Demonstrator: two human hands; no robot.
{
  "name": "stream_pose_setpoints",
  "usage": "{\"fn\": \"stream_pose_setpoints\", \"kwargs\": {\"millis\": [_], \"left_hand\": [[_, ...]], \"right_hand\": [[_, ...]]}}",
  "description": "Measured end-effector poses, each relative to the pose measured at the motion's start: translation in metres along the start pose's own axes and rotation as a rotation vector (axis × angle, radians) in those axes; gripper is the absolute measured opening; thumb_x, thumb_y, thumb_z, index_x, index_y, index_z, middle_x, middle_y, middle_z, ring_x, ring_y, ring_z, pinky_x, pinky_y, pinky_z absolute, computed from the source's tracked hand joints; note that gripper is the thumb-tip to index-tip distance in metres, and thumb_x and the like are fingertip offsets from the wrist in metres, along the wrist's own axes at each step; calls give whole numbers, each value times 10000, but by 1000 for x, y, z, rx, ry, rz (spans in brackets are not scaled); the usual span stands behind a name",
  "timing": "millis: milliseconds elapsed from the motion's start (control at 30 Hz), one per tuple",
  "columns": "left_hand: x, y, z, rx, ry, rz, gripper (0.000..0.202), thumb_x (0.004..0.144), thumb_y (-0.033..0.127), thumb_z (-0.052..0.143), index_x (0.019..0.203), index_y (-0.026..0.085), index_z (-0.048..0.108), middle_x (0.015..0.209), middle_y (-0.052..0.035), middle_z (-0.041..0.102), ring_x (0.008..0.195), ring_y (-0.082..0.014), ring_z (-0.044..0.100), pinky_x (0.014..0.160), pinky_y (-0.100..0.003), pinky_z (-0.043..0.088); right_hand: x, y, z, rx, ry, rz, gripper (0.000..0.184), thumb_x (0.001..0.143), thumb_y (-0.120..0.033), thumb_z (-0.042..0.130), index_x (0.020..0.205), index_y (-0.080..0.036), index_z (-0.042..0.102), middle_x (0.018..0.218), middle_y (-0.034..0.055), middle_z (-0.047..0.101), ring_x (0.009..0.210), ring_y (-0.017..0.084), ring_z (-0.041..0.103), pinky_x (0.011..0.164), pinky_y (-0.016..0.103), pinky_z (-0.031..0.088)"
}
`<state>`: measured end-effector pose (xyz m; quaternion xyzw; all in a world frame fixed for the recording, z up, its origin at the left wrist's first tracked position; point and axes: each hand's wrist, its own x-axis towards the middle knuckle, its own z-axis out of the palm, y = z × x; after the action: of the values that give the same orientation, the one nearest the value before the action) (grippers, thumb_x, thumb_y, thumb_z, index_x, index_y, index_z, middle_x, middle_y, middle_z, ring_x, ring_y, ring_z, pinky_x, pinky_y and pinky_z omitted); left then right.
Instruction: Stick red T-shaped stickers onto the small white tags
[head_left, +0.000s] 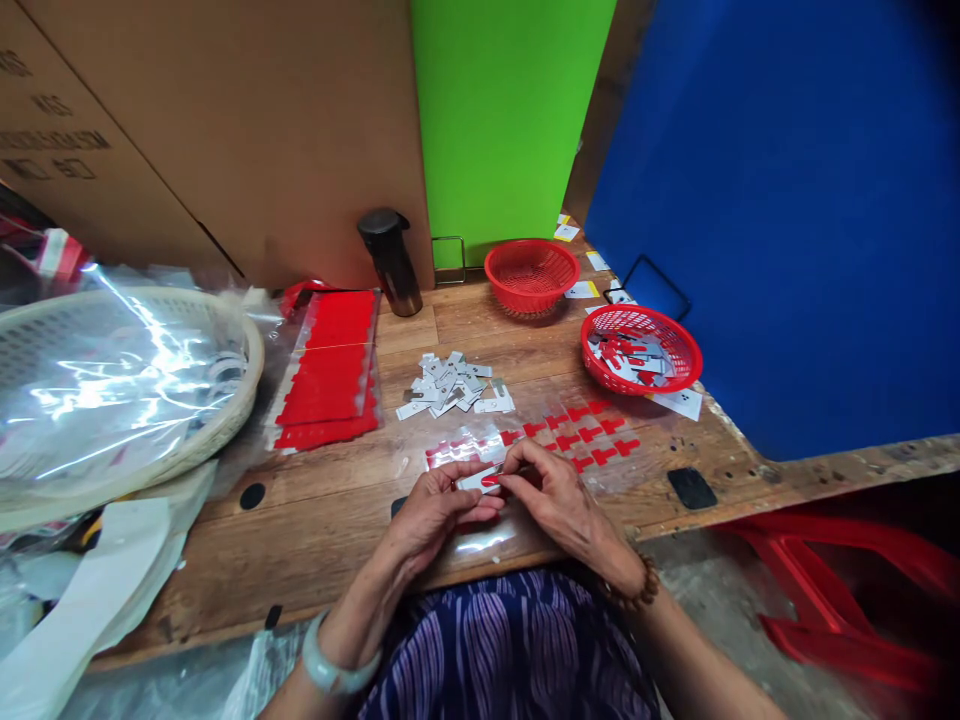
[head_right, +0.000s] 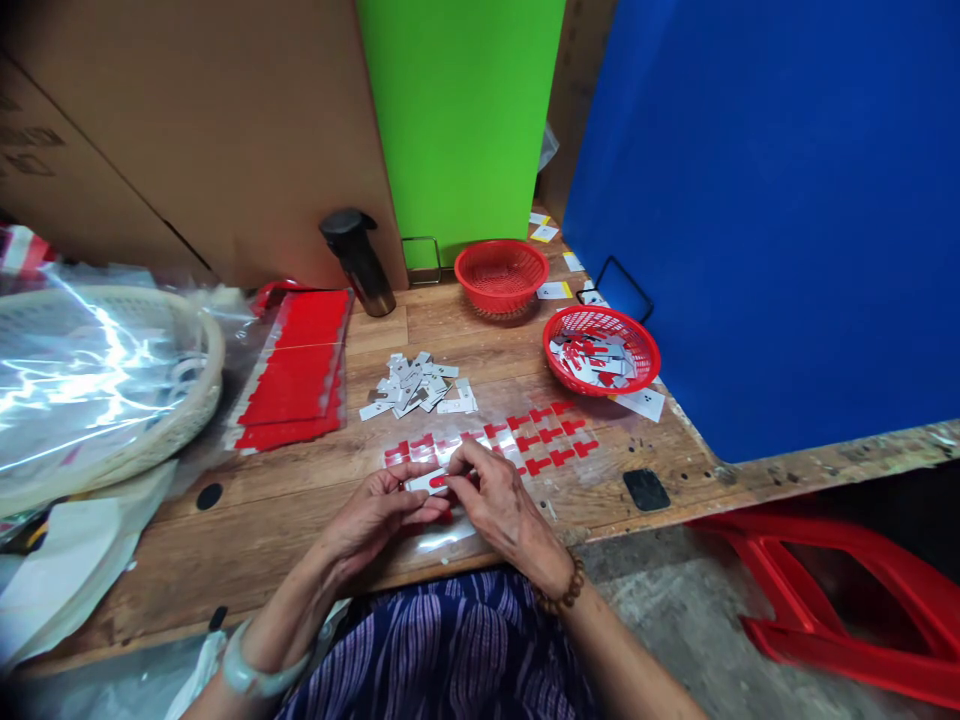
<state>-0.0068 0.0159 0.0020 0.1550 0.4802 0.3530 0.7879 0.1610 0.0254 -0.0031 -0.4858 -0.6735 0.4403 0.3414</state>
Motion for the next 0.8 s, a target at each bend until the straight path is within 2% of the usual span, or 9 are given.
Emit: {"fn": "stream_pose_setpoints", "kwargs": {"millis": [800], "left_hand": [[-2, 3, 4, 20, 24, -10, 386, 690, -43, 588, 1056, 65, 526, 685, -121, 714, 623, -171, 697, 625, -208, 555]], "right_hand": [[0, -1, -1, -16, -13, 25, 67, 800, -142, 508, 757, -194, 510, 711, -28, 538, 653, 115, 498, 610, 231, 385]]}}
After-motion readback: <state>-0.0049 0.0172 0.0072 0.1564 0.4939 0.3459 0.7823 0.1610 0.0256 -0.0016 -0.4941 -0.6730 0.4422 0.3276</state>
